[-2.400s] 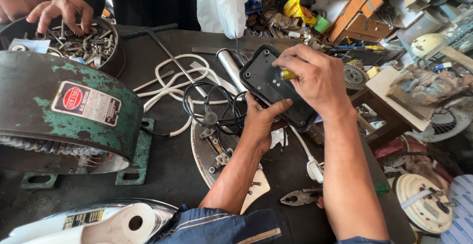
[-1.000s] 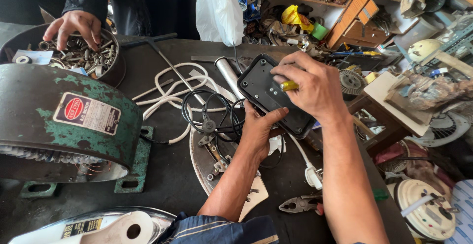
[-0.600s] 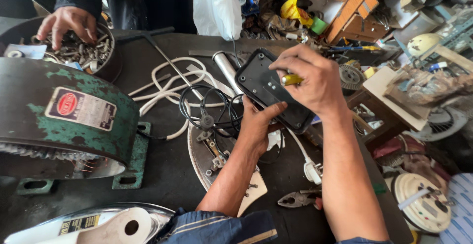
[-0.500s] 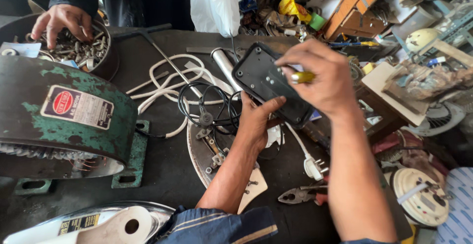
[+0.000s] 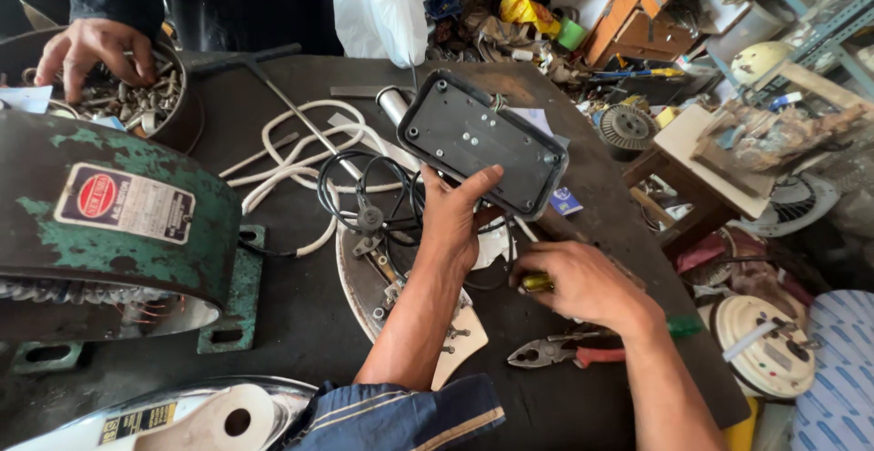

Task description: The person uses a screwdriver to remove screws from the back cover of a small black electronic device. They open the cover to reveal internal components, then close it and continue removing additional screws. The device remains on the workbench throughout.

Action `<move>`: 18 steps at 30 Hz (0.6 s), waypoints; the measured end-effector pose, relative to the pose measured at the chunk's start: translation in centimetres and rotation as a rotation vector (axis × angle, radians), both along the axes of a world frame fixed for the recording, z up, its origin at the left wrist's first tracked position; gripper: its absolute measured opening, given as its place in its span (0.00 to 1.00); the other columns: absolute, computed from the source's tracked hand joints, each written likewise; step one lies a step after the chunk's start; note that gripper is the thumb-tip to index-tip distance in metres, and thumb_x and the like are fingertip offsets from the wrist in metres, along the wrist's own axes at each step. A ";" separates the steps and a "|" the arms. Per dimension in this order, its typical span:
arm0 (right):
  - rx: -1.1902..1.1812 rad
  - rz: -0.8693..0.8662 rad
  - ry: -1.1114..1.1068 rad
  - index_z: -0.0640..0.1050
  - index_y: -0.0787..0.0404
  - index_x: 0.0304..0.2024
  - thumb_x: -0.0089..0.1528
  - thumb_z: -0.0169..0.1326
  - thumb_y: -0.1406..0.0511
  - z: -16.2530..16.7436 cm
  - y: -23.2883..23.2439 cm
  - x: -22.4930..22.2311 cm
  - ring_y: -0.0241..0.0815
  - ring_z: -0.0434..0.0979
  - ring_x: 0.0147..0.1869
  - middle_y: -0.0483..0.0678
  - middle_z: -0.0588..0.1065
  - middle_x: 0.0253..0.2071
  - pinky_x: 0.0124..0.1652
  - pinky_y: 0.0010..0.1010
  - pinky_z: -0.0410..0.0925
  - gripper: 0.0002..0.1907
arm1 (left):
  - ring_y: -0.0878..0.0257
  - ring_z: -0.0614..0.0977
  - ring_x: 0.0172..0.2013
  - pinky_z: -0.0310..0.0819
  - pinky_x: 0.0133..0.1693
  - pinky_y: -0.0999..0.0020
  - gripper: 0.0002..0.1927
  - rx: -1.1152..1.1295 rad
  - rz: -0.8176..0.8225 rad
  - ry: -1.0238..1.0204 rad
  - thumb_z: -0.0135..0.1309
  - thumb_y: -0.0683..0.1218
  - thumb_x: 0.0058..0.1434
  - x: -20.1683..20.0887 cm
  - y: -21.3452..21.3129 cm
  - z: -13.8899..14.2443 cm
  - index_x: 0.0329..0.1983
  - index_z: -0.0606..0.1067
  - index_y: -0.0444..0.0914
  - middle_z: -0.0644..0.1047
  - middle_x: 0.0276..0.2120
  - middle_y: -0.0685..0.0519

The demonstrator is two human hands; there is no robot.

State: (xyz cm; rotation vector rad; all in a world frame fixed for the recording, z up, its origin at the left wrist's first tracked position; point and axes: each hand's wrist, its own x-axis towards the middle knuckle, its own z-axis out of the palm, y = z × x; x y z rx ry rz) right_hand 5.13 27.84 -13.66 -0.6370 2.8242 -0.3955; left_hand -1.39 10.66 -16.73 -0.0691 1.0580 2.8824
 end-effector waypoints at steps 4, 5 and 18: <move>-0.161 0.042 -0.021 0.83 0.58 0.39 0.53 0.66 0.64 1.5 1.4 -0.2 0.47 0.83 0.46 0.47 0.82 0.39 0.46 0.36 0.73 0.12 | 0.54 0.81 0.47 0.83 0.38 0.51 0.37 0.008 0.004 0.003 0.64 0.41 0.49 0.0 -0.4 0.9 0.60 0.59 0.45 0.75 0.50 0.49; -0.244 0.051 0.006 0.83 0.59 0.39 0.55 0.65 0.63 2.4 2.1 -0.3 0.45 0.84 0.45 0.47 0.83 0.38 0.46 0.35 0.74 0.11 | 0.53 0.81 0.47 0.82 0.38 0.51 0.37 0.006 0.005 -0.008 0.64 0.41 0.49 -0.1 -0.4 1.0 0.60 0.59 0.45 0.76 0.50 0.49; -1.033 0.093 0.573 0.72 0.59 0.54 0.71 0.57 0.70 10.3 -3.7 -3.4 0.37 0.83 0.55 0.46 0.80 0.48 0.57 0.32 0.77 0.11 | 0.54 0.83 0.46 0.84 0.36 0.54 0.36 0.025 -0.015 0.007 0.63 0.38 0.50 0.1 -0.9 1.4 0.60 0.60 0.46 0.76 0.50 0.50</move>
